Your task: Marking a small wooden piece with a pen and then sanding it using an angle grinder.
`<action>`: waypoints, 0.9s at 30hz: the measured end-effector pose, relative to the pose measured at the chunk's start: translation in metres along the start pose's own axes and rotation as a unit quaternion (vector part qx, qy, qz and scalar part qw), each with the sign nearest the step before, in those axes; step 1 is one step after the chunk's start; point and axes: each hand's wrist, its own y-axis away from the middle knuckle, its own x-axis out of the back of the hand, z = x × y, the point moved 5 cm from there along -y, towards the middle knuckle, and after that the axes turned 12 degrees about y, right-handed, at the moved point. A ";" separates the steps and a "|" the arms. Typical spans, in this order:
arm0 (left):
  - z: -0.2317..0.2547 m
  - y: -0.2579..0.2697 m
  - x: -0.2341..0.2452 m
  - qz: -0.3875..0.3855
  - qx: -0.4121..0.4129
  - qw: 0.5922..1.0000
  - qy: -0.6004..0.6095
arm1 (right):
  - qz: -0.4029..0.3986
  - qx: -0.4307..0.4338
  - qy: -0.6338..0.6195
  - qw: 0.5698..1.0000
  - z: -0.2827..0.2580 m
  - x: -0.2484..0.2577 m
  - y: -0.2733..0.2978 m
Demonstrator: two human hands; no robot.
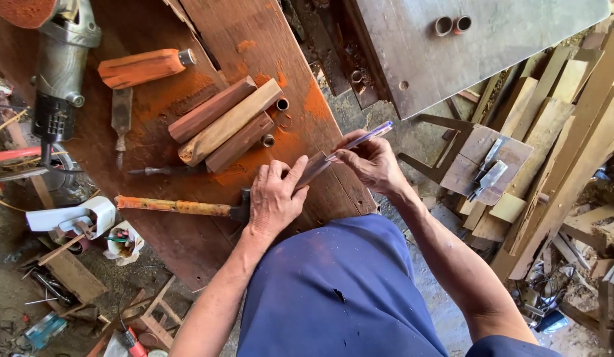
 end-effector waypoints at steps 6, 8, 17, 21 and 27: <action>-0.003 -0.006 0.003 -0.059 0.086 0.993 0.047 | -0.008 0.002 -0.004 1.000 -0.003 -0.003 -0.002; -0.003 -0.008 0.005 -0.073 0.092 0.993 0.030 | -0.006 0.008 -0.004 1.000 -0.003 -0.004 -0.002; -0.008 -0.006 -0.001 -0.130 0.134 0.982 0.028 | -0.020 0.055 0.037 0.998 -0.008 -0.006 -0.003; -0.009 -0.005 -0.002 -0.136 0.142 0.980 0.028 | -0.020 0.058 0.027 0.998 -0.011 -0.007 -0.002; -0.008 -0.004 -0.003 -0.138 0.146 0.979 0.034 | -0.011 0.056 0.022 0.998 -0.004 -0.006 -0.001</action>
